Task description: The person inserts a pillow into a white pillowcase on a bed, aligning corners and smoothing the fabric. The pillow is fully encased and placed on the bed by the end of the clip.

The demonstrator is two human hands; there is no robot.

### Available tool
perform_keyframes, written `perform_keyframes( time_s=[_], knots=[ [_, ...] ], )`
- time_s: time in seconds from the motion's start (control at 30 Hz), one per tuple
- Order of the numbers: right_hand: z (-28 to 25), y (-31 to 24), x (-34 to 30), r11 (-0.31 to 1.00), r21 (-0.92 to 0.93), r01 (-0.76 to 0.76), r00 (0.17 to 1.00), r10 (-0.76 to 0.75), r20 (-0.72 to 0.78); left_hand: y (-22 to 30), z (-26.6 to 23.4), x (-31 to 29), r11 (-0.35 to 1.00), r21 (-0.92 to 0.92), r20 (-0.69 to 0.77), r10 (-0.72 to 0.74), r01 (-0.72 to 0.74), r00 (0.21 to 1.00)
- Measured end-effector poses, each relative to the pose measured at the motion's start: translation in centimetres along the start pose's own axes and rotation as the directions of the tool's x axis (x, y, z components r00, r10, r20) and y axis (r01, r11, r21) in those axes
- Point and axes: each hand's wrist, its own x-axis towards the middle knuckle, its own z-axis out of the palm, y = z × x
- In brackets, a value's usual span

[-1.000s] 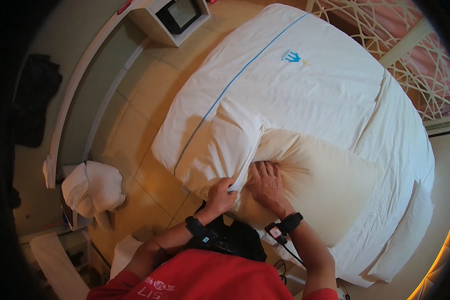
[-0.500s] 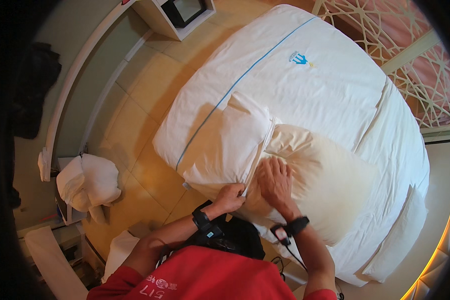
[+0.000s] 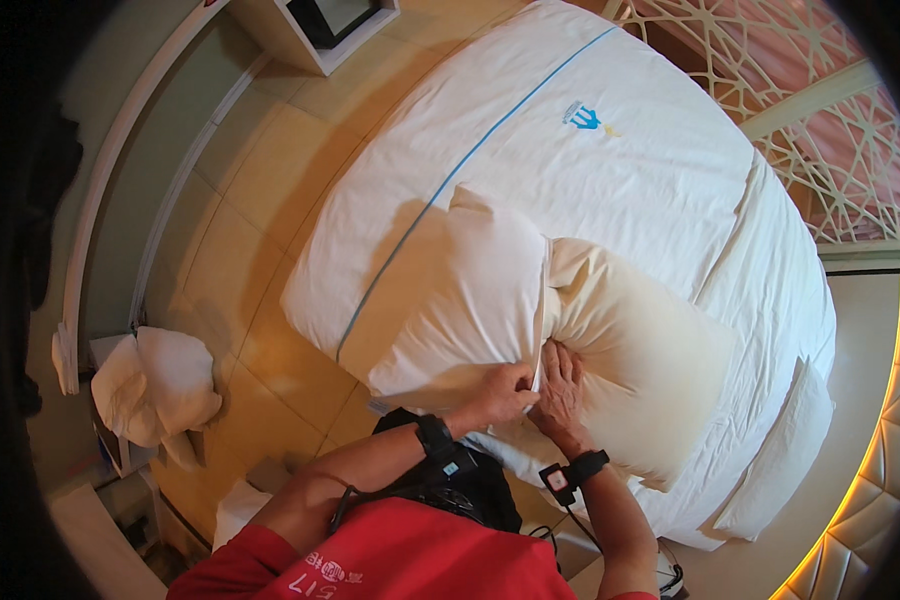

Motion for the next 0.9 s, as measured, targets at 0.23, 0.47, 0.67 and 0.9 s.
perform_keyframes(
  time_s=[0.23, 0.47, 0.67, 0.9],
  knots=[
    [-1.5, -1.1, 0.6, 0.999, 0.05, 0.022, 0.998, -0.024, 0.054, 2.4, -6.0, 6.3, 0.93, 0.367, -0.222, 0.118, -0.029, 0.968],
    [-2.8, -1.3, 1.9, 0.995, 0.101, 0.024, 0.988, -0.039, 0.147, 1.6, -6.6, 8.8, 0.605, 0.795, -0.241, 0.369, -0.035, 0.898],
    [-2.1, -1.9, 2.0, 0.993, 0.114, -0.002, 0.995, -0.009, 0.097, -0.5, -7.7, 9.5, 0.763, 0.639, -0.269, 0.336, -0.094, 0.903],
    [-2.0, -1.6, 2.4, 0.988, 0.153, -0.038, 0.989, 0.015, 0.147, -3.9, -13.9, 14.2, 0.843, 0.508, -0.431, 0.073, 0.175, 0.899]
  ],
)
